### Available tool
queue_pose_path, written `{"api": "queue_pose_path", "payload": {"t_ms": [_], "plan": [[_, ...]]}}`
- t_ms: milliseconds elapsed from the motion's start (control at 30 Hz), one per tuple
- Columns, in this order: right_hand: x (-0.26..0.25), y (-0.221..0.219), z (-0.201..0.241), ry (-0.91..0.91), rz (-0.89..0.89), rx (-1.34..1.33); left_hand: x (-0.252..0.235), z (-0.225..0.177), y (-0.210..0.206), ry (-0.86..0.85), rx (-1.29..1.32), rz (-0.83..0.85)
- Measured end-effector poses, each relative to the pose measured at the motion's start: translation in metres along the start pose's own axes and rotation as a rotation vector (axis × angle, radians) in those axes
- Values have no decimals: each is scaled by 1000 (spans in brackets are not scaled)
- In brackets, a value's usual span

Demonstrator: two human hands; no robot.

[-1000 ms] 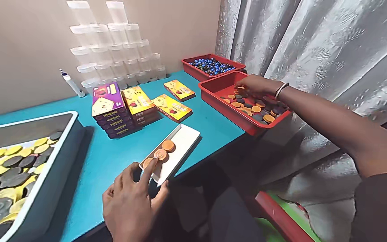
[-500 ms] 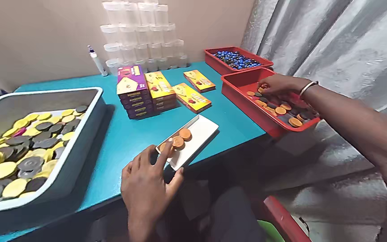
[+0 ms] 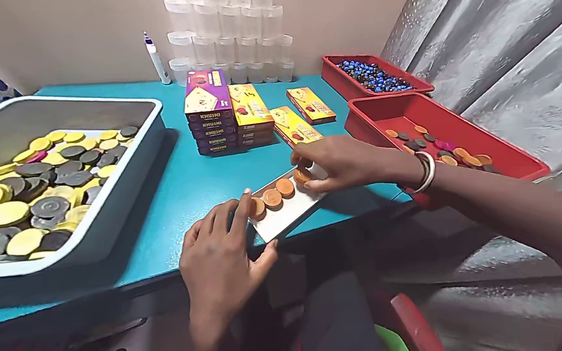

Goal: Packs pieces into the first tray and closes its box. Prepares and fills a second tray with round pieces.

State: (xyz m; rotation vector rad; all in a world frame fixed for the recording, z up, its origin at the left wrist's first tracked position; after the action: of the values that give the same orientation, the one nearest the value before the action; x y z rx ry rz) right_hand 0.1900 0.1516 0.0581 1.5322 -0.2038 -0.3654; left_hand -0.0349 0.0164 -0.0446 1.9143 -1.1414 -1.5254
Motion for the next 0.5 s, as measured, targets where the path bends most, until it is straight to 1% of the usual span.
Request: {"api": "queue_pose_path", "payload": {"t_ms": [100,200,400,500], "plan": [[5,-12,0,8,-12,72,0,-1,0,8,22,-4],[7,-20,0,-30,-21,109,0,-1,-1,12,28,-11],[8,-17,2,-93,29,106,1,0,-1,9,27,-5],[6,-17,3,-92,11,133,2,-1,-1,11,23,4]]}}
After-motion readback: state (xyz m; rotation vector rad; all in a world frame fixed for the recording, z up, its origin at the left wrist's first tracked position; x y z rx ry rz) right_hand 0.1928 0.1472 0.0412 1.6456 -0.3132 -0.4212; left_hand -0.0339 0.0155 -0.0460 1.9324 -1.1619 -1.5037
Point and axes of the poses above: each hand's wrist, its own x-axis away from the middle knuckle, its own y-axis out of the back of the hand, z = x × y, the point moved 2 cm from there along -x, towards the middle knuckle, and after that the axes turned 7 degrees about y, right-handed, at the moved point
